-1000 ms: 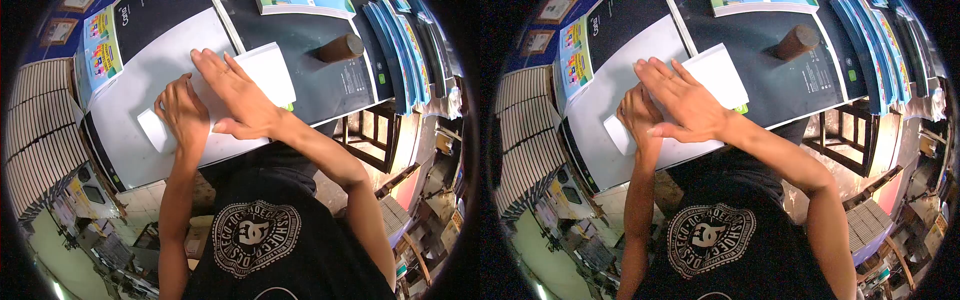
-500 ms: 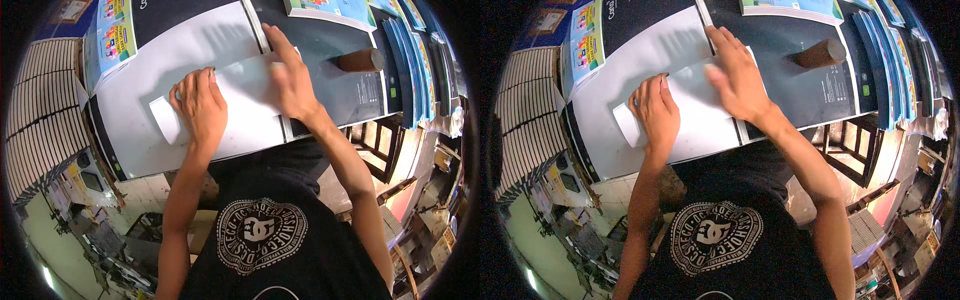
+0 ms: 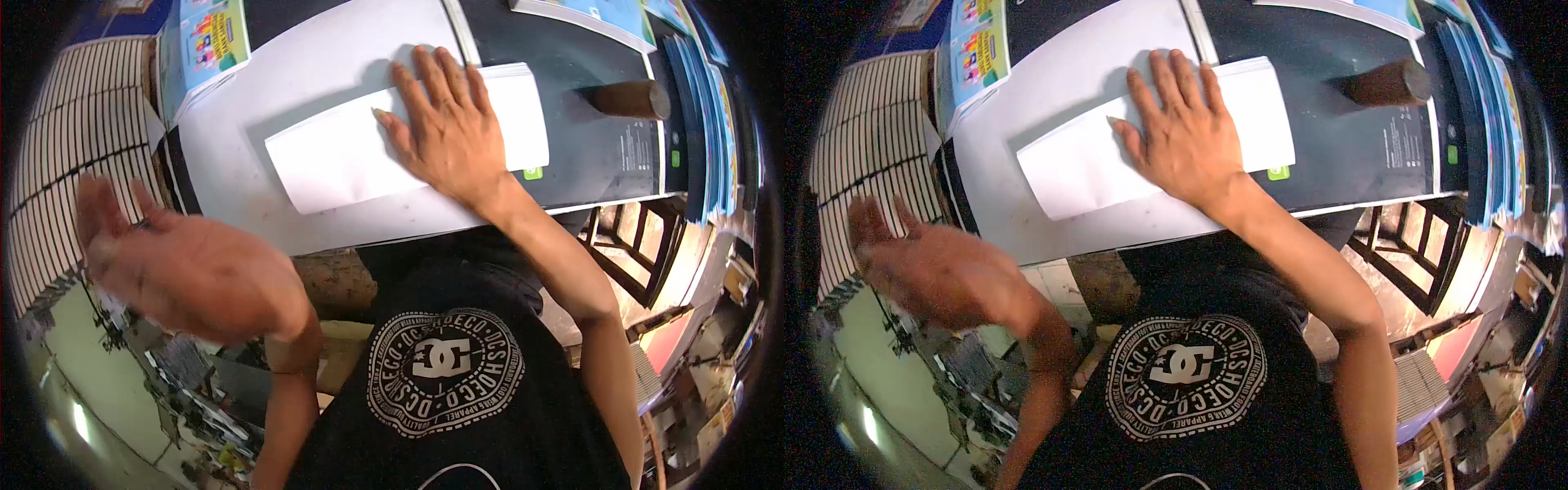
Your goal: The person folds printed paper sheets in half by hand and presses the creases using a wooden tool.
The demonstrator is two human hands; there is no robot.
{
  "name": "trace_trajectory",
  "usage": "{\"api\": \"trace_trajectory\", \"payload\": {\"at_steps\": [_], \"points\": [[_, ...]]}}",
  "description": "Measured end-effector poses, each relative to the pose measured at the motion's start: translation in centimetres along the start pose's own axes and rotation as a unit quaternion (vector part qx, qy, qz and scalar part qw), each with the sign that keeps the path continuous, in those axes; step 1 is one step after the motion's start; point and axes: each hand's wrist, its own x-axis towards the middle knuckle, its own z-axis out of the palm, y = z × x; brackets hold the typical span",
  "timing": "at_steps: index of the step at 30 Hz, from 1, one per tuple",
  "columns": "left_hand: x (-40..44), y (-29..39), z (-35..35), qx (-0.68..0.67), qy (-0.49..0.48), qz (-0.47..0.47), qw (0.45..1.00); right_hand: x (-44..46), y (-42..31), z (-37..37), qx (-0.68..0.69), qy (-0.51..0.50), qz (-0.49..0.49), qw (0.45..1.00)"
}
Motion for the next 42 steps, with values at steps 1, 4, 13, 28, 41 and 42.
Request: {"api": "trace_trajectory", "payload": {"at_steps": [1, 4, 13, 28, 41, 42], "points": [[-0.4, -1.4, 0.2, 0.190, 0.009, 0.006, 0.982, 0.1, 0.0, 0.0, -0.002, 0.002, -0.003, 1.000], [-0.4, 6.7, 3.1, -0.363, 0.001, 0.022, 0.931, 0.2, -0.2, -0.3, -0.006, 0.011, -0.002, 1.000], [2.9, 2.5, -0.3, -0.392, 0.083, 0.110, 0.910, -0.6, 0.0, 0.4, -0.005, 0.032, -0.005, 0.999], [-1.4, 11.2, 1.9, -0.530, -0.028, 0.111, 0.840, -0.2, 0.5, 0.2, 0.083, 0.047, -0.027, 0.995], [-0.4, 13.4, 2.4, -0.363, -0.113, 0.174, 0.908, -2.1, 15.2, -13.9, 0.372, 0.289, 0.204, 0.858], [-0.7, 13.4, 2.0, -0.351, -0.096, 0.175, 0.915, -2.1, 15.4, -12.8, 0.353, 0.281, 0.217, 0.866]]}}
